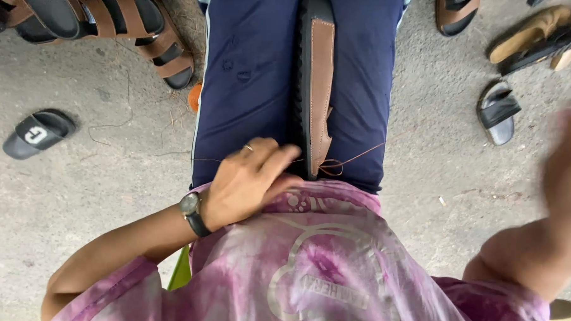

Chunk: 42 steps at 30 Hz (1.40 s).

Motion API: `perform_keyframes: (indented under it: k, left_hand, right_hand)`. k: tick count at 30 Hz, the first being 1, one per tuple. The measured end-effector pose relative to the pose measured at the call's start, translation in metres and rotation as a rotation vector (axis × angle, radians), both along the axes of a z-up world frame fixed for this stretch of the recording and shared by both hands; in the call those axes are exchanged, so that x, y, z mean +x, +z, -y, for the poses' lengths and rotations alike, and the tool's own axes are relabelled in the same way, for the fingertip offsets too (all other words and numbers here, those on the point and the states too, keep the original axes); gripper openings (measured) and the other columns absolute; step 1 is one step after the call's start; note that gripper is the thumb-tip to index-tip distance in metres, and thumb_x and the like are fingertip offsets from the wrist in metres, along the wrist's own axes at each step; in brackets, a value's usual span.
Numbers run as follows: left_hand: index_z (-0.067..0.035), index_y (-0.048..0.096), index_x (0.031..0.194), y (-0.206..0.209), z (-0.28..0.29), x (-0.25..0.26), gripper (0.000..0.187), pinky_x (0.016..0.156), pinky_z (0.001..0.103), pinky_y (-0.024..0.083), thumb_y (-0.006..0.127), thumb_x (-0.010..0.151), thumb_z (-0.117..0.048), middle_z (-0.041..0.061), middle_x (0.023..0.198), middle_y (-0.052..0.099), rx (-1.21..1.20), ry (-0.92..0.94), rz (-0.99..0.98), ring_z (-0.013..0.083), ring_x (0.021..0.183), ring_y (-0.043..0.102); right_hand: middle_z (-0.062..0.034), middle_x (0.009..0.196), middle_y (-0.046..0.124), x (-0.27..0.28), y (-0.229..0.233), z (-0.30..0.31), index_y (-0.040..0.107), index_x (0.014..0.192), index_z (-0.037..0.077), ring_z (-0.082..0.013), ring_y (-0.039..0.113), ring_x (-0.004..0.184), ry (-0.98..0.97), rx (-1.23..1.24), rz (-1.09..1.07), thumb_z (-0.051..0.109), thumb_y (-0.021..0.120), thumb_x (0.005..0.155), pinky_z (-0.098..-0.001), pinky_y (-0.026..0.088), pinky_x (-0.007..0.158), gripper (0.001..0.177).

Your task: Hand-sewing the sole of a brown sandal using a needle and thread

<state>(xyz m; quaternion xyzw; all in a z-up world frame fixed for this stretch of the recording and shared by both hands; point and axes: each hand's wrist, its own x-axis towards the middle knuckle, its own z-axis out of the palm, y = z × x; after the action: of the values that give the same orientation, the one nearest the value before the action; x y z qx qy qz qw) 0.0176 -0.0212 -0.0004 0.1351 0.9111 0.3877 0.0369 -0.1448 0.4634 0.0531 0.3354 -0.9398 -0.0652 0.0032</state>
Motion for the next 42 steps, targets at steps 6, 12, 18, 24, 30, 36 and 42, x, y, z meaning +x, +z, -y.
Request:
perform_keyframes:
  k: [6, 12, 18, 24, 30, 36, 42]
  left_hand:
    - [-0.002, 0.062, 0.072, 0.016, 0.001, -0.021, 0.049, 0.073, 0.046, 0.045, 0.046, 0.105, -0.036, 0.011, 0.086, 0.05, 0.344, -0.068, 0.489, 0.0262, 0.076, 0.054]
    - [-0.002, 0.071, 0.101, 0.025, 0.001, -0.077, 0.033, 0.077, 0.031, 0.054, 0.044, 0.11, -0.018, 0.008, 0.081, 0.066, 1.226, -0.028, 0.418, 0.0187, 0.079, 0.068]
    - [-0.005, 0.056, 0.069, -0.014, -0.001, -0.115, 0.045, 0.042, 0.024, 0.038, 0.046, 0.107, -0.026, 0.004, 0.047, 0.034, 1.386, 0.326, 0.459, 0.0153, 0.039, 0.037]
    - [0.012, 0.063, 0.109, 0.043, 0.055, -0.097, 0.008, 0.087, 0.051, 0.046, 0.064, 0.102, 0.009, 0.027, 0.11, 0.058, -0.059, 0.263, -0.375, 0.0476, 0.105, 0.058]
    - [0.001, 0.057, 0.125, 0.006, 0.002, -0.031, 0.056, 0.093, 0.042, 0.057, 0.083, 0.082, -0.025, 0.018, 0.117, 0.061, 0.194, 0.044, 0.083, 0.0359, 0.11, 0.067]
    - [0.001, 0.06, 0.119, -0.016, -0.012, -0.027, 0.054, 0.09, 0.041, 0.059, 0.085, 0.081, -0.028, 0.017, 0.112, 0.062, 0.258, 0.084, 0.031, 0.036, 0.107, 0.068]
    - [-0.001, 0.062, 0.115, -0.029, -0.018, -0.025, 0.054, 0.084, 0.037, 0.06, 0.084, 0.081, -0.036, 0.014, 0.111, 0.062, 0.281, 0.155, -0.038, 0.0319, 0.101, 0.07]
  right_hand:
    - [-0.0294, 0.14, 0.06, 0.047, -0.003, 0.216, 0.025, 0.155, 0.0, -0.0313, 0.075, 0.09, 0.405, -0.398, 0.732, 0.044, 0.073, 0.091, -0.0374, 0.064, 0.067, 0.091]
    - [-0.0012, 0.065, 0.07, 0.063, -0.029, 0.215, 0.077, 0.102, 0.009, -0.023, 0.07, 0.056, 0.008, -0.789, 1.078, 0.005, 0.073, 0.081, -0.0317, 0.059, 0.053, 0.021]
    - [-0.0024, 0.06, 0.063, 0.053, -0.038, 0.242, 0.075, 0.091, 0.007, -0.0233, 0.063, 0.048, 0.086, -0.895, 1.007, 0.0, 0.068, 0.085, -0.0302, 0.052, 0.046, 0.012]
    - [-0.0055, 0.096, 0.061, 0.054, -0.031, 0.225, 0.067, 0.133, 0.014, -0.0201, 0.07, 0.073, 0.379, -0.486, 0.542, 0.011, 0.046, 0.099, -0.03, 0.057, 0.056, 0.04]
    - [-0.0035, 0.094, 0.061, 0.053, -0.013, 0.235, 0.065, 0.136, 0.019, -0.0187, 0.066, 0.072, 0.414, -0.295, 0.451, 0.01, 0.052, 0.096, -0.0293, 0.058, 0.057, 0.044]
    - [-0.0012, 0.092, 0.057, 0.059, 0.002, 0.239, 0.064, 0.137, 0.026, -0.0148, 0.06, 0.067, 0.446, -0.044, 0.239, 0.014, 0.054, 0.091, -0.0266, 0.057, 0.057, 0.049]
    - [-0.0077, 0.093, 0.062, 0.082, -0.067, 0.236, 0.066, 0.118, 0.007, -0.021, 0.068, 0.065, 0.422, -0.328, 0.282, 0.011, 0.051, 0.093, -0.0328, 0.057, 0.051, 0.03]
